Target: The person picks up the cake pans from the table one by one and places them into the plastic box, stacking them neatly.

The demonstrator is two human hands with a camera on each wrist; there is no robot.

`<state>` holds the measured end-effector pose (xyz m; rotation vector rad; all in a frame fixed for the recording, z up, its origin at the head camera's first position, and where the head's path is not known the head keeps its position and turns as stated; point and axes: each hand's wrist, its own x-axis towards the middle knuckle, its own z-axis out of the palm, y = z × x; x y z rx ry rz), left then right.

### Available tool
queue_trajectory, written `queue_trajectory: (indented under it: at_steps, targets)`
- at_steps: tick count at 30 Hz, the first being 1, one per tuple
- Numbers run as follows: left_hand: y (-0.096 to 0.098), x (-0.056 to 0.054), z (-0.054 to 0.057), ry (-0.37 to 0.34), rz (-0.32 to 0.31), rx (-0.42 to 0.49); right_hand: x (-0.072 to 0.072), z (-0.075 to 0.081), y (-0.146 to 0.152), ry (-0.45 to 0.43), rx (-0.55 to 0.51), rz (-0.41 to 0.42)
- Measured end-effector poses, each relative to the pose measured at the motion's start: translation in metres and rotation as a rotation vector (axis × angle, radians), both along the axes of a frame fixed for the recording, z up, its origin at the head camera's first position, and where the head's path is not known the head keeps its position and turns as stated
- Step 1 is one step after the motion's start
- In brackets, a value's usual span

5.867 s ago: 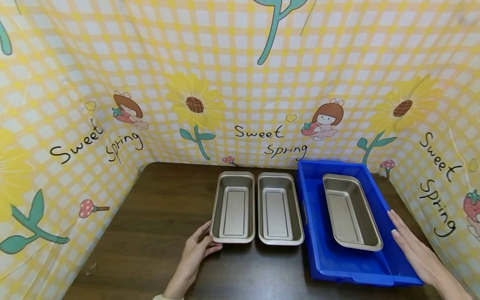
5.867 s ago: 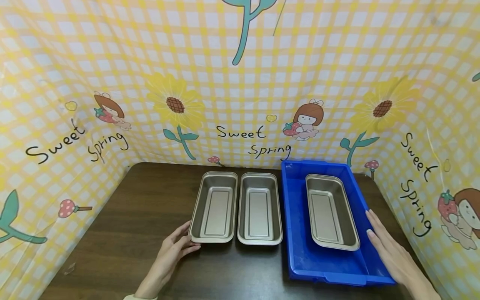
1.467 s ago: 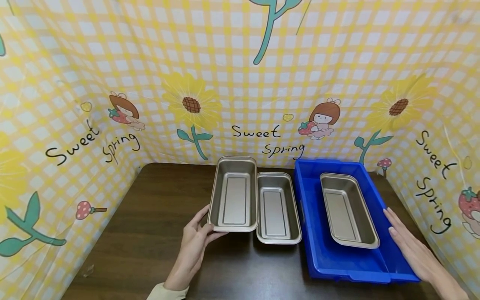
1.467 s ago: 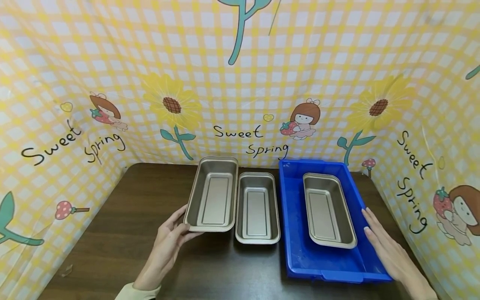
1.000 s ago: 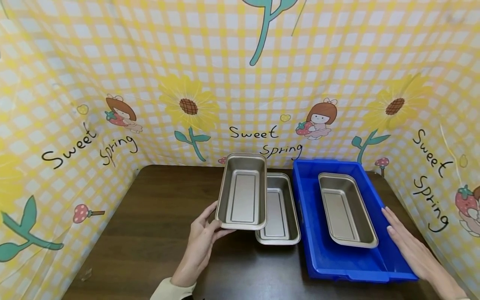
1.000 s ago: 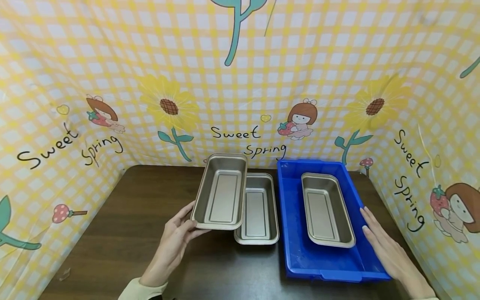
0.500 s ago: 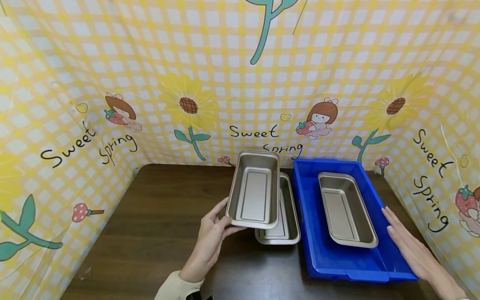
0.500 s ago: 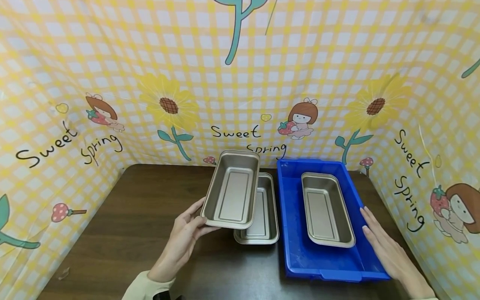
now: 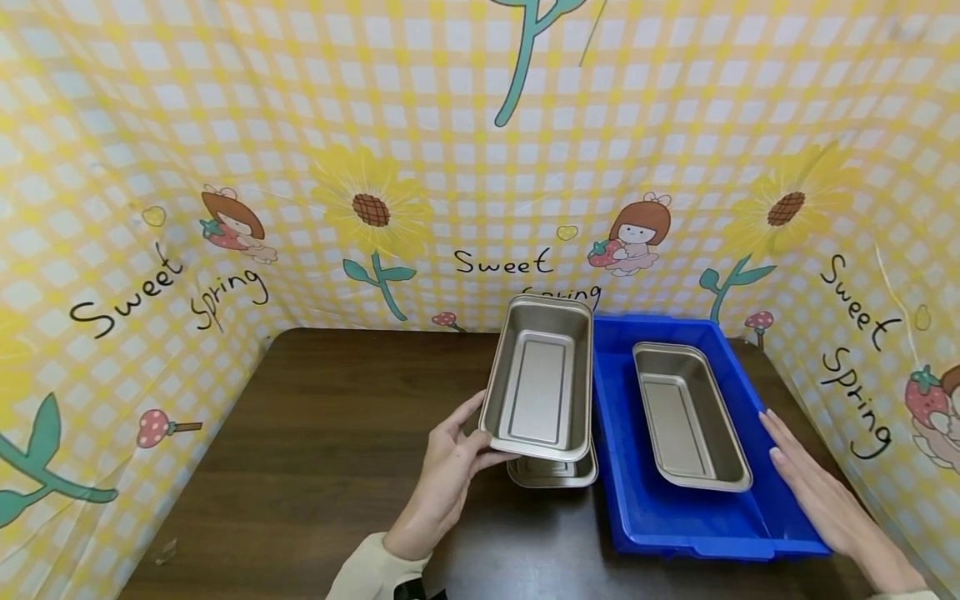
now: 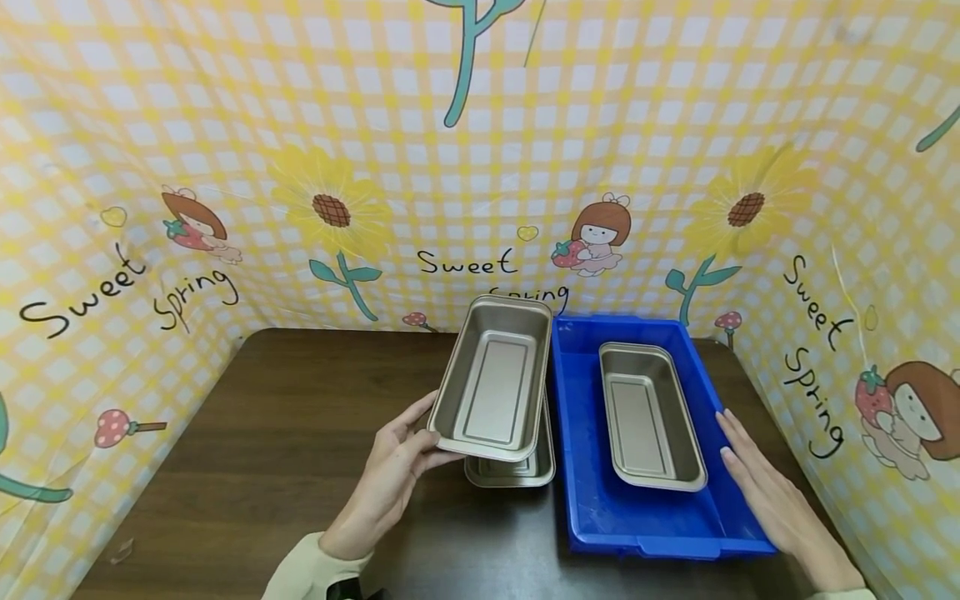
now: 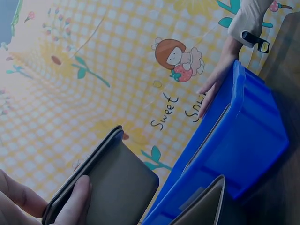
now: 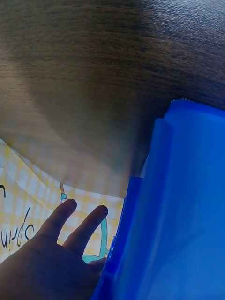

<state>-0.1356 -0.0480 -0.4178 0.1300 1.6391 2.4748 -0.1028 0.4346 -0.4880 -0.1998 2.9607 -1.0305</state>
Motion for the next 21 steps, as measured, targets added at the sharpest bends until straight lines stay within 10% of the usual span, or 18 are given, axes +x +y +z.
queue_trajectory:
  at_steps: [21]
  targets:
    - [0.053,-0.008,0.016,0.007,-0.077,0.064,0.001,-0.001,-0.001,-0.004,-0.017,0.004]
